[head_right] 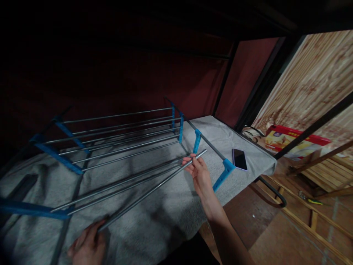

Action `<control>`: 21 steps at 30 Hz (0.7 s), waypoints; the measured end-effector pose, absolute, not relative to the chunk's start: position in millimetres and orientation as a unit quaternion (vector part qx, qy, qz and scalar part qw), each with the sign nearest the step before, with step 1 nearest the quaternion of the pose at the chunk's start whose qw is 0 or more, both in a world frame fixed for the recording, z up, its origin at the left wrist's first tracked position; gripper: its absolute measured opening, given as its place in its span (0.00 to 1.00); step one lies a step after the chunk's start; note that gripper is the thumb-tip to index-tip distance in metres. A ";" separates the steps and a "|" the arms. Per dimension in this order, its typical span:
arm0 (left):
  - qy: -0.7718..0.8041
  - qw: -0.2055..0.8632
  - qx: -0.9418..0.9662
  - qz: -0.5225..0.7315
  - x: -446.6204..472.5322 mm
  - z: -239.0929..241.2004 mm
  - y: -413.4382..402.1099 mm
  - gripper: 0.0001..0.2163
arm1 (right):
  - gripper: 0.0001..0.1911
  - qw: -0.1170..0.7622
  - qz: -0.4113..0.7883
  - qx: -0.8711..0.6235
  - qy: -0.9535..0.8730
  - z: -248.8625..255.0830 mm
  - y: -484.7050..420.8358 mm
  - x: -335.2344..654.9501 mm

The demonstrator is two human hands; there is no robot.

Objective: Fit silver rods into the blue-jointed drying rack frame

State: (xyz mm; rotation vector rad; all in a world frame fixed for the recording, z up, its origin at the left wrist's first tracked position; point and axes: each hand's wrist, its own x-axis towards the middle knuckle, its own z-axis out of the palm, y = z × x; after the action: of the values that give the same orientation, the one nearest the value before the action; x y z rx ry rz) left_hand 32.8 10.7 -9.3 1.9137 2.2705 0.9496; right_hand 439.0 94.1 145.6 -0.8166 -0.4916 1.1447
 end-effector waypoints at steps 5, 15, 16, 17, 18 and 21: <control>0.747 0.033 0.577 0.327 26.2 0.8 9.1 0.18 | 0.17 0.754 0.487 -0.359 -0.256 183.2 94.6 435.4; 0.711 0.121 0.570 0.394 36.0 3.1 16.3 0.17 | 0.15 0.770 0.460 -0.328 -0.296 227.8 102.1 433.5; 0.709 0.134 0.566 0.399 38.0 2.7 17.2 0.16 | 0.15 0.769 0.462 -0.329 -0.296 227.0 102.0 431.7; 0.708 0.148 0.559 0.405 39.7 2.2 18.0 0.16 | 0.14 0.767 0.464 -0.330 -0.296 225.5 101.8 429.7; 0.710 0.162 0.549 0.410 41.4 1.6 18.6 0.16 | 0.14 0.765 0.467 -0.332 -0.295 223.4 101.4 427.7; 0.714 0.203 0.525 0.417 46.0 0.4 19.8 0.18 | 0.13 0.757 0.478 -0.339 -0.288 215.7 100.3 422.3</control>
State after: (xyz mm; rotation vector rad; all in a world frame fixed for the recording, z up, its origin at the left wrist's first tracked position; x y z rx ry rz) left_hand 46.0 19.8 0.4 1.4647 1.9935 1.1627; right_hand 422.3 100.3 215.7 -0.7389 -0.6278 1.0424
